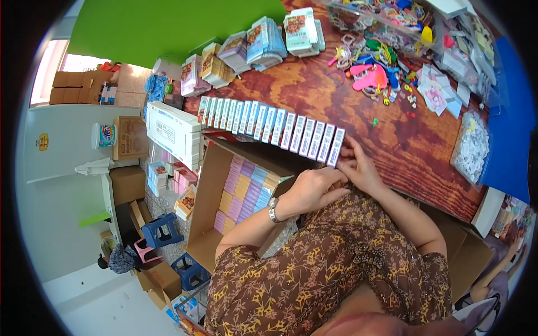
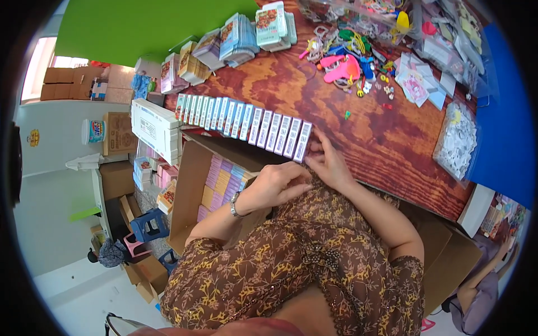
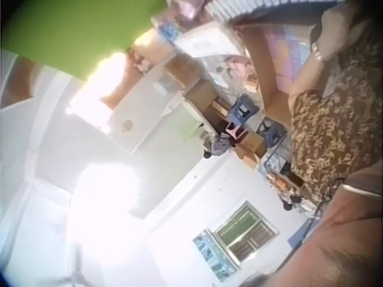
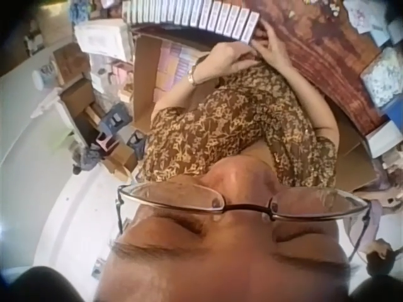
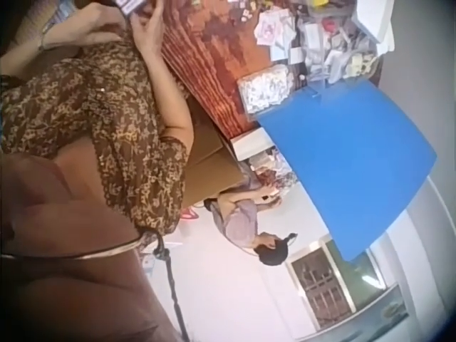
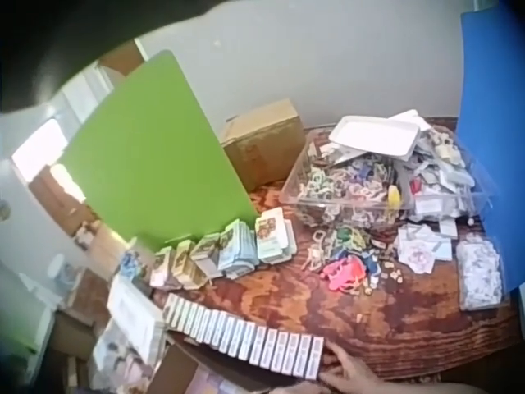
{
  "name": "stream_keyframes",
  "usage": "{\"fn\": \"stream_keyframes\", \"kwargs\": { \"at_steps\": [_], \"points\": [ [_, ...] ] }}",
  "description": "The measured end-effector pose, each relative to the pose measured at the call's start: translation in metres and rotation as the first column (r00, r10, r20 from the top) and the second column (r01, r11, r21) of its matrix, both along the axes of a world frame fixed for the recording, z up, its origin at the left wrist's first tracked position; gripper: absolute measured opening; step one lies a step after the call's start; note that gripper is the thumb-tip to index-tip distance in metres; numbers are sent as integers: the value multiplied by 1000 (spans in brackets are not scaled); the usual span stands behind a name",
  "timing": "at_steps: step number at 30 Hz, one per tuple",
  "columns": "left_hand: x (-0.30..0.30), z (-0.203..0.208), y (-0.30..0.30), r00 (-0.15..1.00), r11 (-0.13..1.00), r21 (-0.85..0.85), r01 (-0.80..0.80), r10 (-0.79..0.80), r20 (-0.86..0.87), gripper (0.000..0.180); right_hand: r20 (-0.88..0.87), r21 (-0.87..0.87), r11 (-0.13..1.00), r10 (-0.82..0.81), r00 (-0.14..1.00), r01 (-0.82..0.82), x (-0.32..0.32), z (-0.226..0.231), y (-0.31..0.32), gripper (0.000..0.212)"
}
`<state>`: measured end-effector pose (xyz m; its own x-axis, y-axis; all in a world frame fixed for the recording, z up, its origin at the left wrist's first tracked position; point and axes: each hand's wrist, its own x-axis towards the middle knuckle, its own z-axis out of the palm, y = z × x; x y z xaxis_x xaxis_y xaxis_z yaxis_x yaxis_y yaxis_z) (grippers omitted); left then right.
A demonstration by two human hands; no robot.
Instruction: Packaging small items and cards into boxes and organizing them on an assembly table.
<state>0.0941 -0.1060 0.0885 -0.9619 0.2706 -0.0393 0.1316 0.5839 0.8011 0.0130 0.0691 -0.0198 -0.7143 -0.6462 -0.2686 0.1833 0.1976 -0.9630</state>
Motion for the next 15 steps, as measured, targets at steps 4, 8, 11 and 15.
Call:
{"fn": "stream_keyframes", "kwargs": {
  "at_steps": [4, 8, 11, 15],
  "points": [
    [-33, 28, -15, 998, 997, 71, -41, 44, -41, 21, -15, -1, 1000, -3, 1000, 3, 0, -9, 11, 77],
    [-87, 20, -48, 966, 967, 85, -238, 245, -85, 21, 3, 51, 997, 49, 999, -50, -5, -8, 18, 76],
    [-133, 5, -77, 932, 903, 234, -360, 358, 52, 21, 19, 45, 997, 61, 998, -62, -5, -11, 25, 75],
    [-174, -12, -121, 835, 690, 483, -538, 515, 195, 22, 55, 21, 998, 62, 997, -64, -12, -19, 30, 70]
  ]
}}
